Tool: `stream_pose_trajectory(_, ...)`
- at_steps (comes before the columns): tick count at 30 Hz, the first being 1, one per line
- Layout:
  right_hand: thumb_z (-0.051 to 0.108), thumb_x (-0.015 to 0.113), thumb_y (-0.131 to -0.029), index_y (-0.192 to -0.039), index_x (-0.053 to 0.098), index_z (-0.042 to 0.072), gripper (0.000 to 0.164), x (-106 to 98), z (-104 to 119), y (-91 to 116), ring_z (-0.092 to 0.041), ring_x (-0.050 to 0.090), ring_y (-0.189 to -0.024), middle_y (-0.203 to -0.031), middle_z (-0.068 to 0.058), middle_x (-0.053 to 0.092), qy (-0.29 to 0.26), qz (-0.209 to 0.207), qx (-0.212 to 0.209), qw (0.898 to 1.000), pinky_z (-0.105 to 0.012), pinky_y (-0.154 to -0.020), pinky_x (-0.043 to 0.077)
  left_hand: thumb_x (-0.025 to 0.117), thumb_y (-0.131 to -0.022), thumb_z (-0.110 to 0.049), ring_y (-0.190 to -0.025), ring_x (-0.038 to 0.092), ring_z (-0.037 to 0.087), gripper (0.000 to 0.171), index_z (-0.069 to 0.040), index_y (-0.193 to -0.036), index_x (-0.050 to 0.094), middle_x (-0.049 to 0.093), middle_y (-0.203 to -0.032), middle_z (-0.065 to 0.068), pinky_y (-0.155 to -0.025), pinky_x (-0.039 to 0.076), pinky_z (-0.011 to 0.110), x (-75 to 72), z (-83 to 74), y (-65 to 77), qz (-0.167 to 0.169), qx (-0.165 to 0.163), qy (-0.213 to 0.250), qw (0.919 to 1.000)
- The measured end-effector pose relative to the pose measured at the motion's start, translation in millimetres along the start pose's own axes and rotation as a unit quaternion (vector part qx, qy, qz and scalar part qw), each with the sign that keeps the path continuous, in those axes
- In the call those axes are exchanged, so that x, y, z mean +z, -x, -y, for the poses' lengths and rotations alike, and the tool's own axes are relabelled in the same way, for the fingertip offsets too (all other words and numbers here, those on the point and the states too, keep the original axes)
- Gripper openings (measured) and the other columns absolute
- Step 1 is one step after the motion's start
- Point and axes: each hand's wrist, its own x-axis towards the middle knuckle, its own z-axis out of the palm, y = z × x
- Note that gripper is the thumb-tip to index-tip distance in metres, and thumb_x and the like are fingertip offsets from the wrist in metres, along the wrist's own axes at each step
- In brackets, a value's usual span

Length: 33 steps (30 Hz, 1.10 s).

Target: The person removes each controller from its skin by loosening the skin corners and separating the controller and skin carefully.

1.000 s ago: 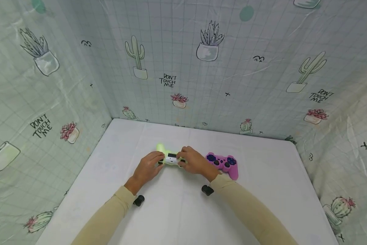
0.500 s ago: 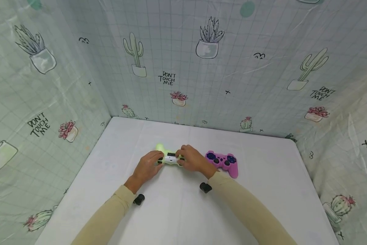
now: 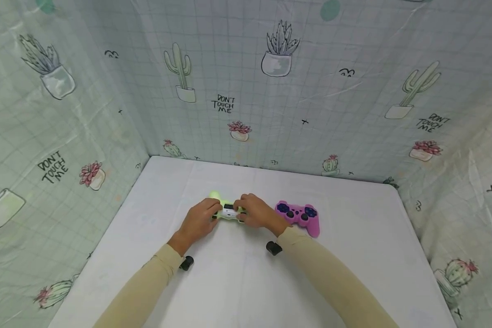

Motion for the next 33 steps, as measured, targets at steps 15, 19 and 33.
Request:
stream_pose_trajectory(15,0.015,0.068,-0.099,-0.102,0.07,0.017,0.004,-11.1,11.1,-14.1,-0.017,0.051,-0.089,-0.1,0.0,0.065,0.052,0.055,-0.016,0.997,-0.03,-0.08,0.044,0.088,-0.073,0.001,-0.109,0.068,0.02,0.034,-0.013,-0.099,0.07,0.071,-0.112,0.0,-0.089,0.06,0.034,-5.0,-2.3,-12.3,0.045,-0.02,-0.025,0.9985)
stream_pose_trajectory(19,0.01,0.068,-0.098,-0.098,0.068,0.014,0.004,-10.3,15.5,-15.6,-0.016,0.049,-0.086,-0.096,0.0,0.064,0.069,0.062,-0.021,0.995,-0.029,-0.077,0.043,0.089,-0.075,0.0,-0.112,0.068,0.021,0.035,-0.014,-0.101,0.071,0.071,-0.115,0.0,-0.087,0.061,0.034,-6.4,-4.4,-12.0,0.06,-0.032,-0.028,0.9973)
stream_pose_trajectory(33,0.017,0.064,-0.103,-0.127,0.068,0.007,0.026,-6.5,28.2,-12.8,-0.02,0.06,-0.102,-0.116,-0.007,0.07,0.171,0.09,-0.014,0.981,-0.033,-0.093,0.055,0.087,-0.076,0.0,-0.112,0.068,0.018,0.035,-0.015,-0.102,0.071,0.07,-0.115,0.0,-0.074,0.063,0.032,-4.0,-8.2,-7.7,0.058,-0.024,-0.057,0.9964)
